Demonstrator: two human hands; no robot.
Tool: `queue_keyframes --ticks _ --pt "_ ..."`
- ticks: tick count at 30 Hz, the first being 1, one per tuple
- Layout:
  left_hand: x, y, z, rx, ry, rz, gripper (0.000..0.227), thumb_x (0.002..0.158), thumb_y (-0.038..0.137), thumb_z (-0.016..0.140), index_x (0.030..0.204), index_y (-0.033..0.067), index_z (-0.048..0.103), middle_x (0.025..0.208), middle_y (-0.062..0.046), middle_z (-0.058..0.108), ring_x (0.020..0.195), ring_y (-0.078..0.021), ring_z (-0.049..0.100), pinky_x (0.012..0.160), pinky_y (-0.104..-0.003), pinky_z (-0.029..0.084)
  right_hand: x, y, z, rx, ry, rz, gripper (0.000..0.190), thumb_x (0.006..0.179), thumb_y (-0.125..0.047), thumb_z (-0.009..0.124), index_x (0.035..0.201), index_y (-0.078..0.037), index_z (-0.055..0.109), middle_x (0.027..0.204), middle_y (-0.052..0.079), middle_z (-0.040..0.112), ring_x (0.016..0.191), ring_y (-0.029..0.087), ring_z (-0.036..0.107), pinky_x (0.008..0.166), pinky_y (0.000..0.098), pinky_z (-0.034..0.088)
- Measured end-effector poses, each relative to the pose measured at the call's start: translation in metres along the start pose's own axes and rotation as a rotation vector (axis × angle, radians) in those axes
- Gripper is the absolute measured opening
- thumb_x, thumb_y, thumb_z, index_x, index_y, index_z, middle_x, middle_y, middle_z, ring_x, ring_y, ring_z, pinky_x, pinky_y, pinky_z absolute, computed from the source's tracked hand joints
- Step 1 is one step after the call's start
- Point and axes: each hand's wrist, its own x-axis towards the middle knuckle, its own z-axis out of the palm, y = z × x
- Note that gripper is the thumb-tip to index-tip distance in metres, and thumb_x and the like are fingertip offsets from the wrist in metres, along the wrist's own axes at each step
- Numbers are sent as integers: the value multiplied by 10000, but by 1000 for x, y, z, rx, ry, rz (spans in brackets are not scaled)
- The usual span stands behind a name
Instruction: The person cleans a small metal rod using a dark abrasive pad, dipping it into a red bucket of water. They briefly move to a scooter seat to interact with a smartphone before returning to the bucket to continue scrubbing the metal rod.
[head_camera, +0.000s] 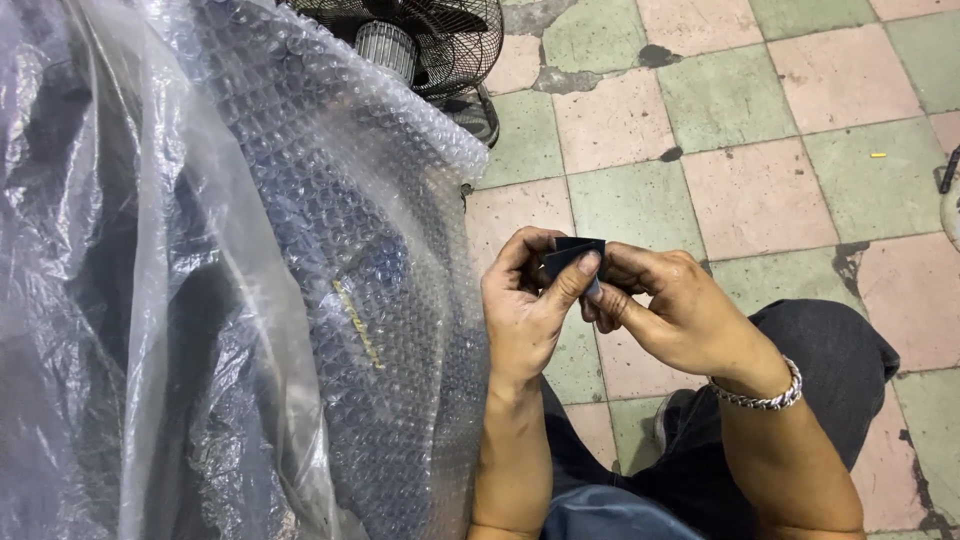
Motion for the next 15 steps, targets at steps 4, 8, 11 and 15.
queue_keyframes --ticks 4,8,11,15 --pt "-1 4 4 77 -22 -23 259 806 77 861 945 -30 671 685 -162 656 526 -151 648 466 -258 521 -1 7 -5 2 -62 54 127 943 -15 600 842 -9 678 556 125 717 494 232 688 546 393 610" --pt "0 2 4 64 -22 -62 267 788 68 877 921 -28 667 715 -153 665 524 -159 649 483 -279 539 0 1 -9 67 -106 101 113 914 7 612 848 0 703 597 131 747 551 227 711 573 391 625" --pt "-1 3 7 90 -3 -68 287 777 112 894 926 -9 680 756 -130 674 615 -130 639 530 -271 537 -1 1 -13 193 -148 139 99 902 -53 654 904 10 731 657 138 772 590 212 711 596 388 644" --pt "-1 -1 5 -16 -20 -104 274 833 117 854 995 -8 672 804 -117 671 675 -128 655 534 -246 556 -1 11 -10 286 -170 152 129 921 -75 660 902 32 730 655 131 770 584 201 728 591 364 654"
